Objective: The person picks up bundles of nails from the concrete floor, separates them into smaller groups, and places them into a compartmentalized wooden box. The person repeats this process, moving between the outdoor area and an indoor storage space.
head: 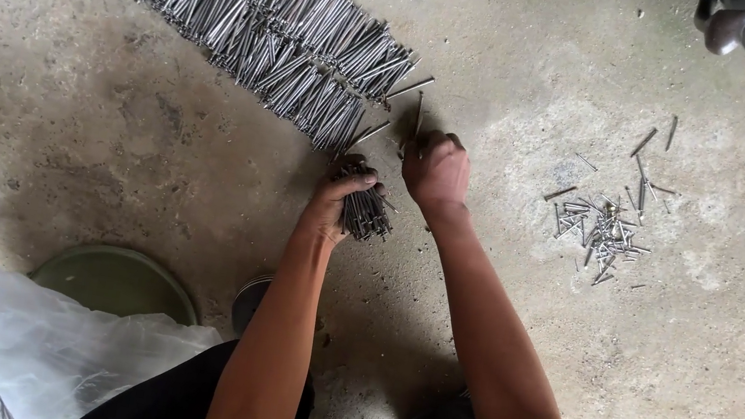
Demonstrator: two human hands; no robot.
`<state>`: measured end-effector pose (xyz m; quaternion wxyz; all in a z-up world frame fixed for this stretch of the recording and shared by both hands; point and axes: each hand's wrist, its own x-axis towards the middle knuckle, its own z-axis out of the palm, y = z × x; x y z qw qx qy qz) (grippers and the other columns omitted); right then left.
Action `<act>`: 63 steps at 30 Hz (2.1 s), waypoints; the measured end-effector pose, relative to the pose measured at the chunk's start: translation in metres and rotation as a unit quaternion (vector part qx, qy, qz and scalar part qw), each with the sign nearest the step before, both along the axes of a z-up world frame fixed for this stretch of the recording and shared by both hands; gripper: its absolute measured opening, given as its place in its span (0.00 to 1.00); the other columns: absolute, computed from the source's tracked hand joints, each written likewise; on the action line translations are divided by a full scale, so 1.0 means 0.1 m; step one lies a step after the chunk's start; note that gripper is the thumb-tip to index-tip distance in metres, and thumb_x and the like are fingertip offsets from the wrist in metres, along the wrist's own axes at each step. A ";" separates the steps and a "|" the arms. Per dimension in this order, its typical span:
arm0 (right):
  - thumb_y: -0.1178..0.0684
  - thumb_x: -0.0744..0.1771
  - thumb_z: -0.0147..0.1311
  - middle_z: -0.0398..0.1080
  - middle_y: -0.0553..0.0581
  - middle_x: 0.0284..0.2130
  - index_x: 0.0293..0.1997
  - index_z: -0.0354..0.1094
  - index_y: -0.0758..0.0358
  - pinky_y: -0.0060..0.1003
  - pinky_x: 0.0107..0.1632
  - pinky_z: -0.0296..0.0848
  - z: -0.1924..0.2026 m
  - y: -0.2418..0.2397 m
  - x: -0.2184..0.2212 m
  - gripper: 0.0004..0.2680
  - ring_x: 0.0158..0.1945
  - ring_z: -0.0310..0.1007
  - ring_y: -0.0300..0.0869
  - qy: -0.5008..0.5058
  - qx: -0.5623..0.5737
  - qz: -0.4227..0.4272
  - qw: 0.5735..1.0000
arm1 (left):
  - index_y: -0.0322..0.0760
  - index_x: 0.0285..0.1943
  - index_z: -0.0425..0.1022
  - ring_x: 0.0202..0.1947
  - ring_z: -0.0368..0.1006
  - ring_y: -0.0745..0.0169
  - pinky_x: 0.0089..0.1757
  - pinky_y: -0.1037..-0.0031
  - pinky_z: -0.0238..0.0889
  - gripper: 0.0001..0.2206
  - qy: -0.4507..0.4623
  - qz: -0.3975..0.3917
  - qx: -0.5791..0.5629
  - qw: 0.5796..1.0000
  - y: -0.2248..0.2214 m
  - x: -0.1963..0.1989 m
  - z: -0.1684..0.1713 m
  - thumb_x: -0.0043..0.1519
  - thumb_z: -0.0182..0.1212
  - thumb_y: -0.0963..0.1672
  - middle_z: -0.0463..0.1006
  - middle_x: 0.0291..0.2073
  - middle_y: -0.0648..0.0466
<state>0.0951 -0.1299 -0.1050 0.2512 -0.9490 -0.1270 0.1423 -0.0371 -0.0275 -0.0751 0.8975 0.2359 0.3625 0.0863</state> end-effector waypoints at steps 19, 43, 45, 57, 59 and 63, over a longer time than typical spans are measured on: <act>0.40 0.64 0.55 0.77 0.68 0.30 0.34 0.70 0.65 0.60 0.45 0.80 -0.02 0.01 0.33 0.14 0.40 0.80 0.66 0.080 -0.079 0.045 0.993 | 0.42 0.41 0.74 0.33 0.83 0.48 0.35 0.63 0.80 0.13 0.001 0.005 -0.004 1.000 0.09 0.01 0.38 0.52 0.70 0.35 0.80 0.31 0.49; 0.56 0.68 0.60 0.77 0.70 0.33 0.43 0.76 0.71 0.42 0.36 0.84 1.54 -0.57 0.27 0.07 0.33 0.78 0.48 0.469 0.144 0.169 0.855 | 0.36 0.48 0.78 0.38 0.78 0.55 0.40 0.66 0.75 0.16 -0.053 -0.026 0.064 0.996 -0.18 0.24 0.24 0.50 0.72 0.36 0.77 0.35 0.49; 0.56 0.67 0.61 0.76 0.64 0.29 0.44 0.76 0.72 0.32 0.29 0.81 1.42 -0.66 0.28 0.07 0.29 0.76 0.41 0.484 0.224 0.148 0.833 | 0.36 0.48 0.77 0.36 0.79 0.54 0.38 0.69 0.74 0.16 -0.067 -0.031 0.055 0.996 -0.19 0.24 0.34 0.51 0.70 0.36 0.78 0.34 0.46; 0.55 0.68 0.62 0.75 0.56 0.29 0.44 0.75 0.68 0.20 0.25 0.78 1.43 -0.79 0.37 0.06 0.29 0.75 0.33 0.442 0.314 0.081 0.837 | 0.36 0.48 0.75 0.35 0.81 0.47 0.37 0.64 0.77 0.14 -0.103 -0.039 -0.020 0.994 -0.30 0.22 0.31 0.54 0.67 0.35 0.78 0.33 0.44; 0.55 0.67 0.64 0.75 0.57 0.28 0.43 0.76 0.68 0.21 0.25 0.78 1.43 -0.82 0.36 0.06 0.29 0.75 0.34 0.425 0.298 0.083 0.851 | 0.37 0.48 0.75 0.34 0.81 0.47 0.37 0.64 0.77 0.14 -0.102 -0.040 -0.021 0.994 -0.31 0.20 0.37 0.54 0.67 0.35 0.78 0.33 0.44; 0.57 0.68 0.62 0.76 0.66 0.30 0.44 0.76 0.71 0.31 0.27 0.80 1.68 -0.66 0.28 0.06 0.30 0.76 0.43 0.364 0.221 0.128 0.896 | 0.36 0.47 0.75 0.35 0.81 0.46 0.37 0.63 0.78 0.14 -0.096 -0.029 -0.019 0.995 -0.35 0.13 0.25 0.53 0.67 0.35 0.78 0.34 0.42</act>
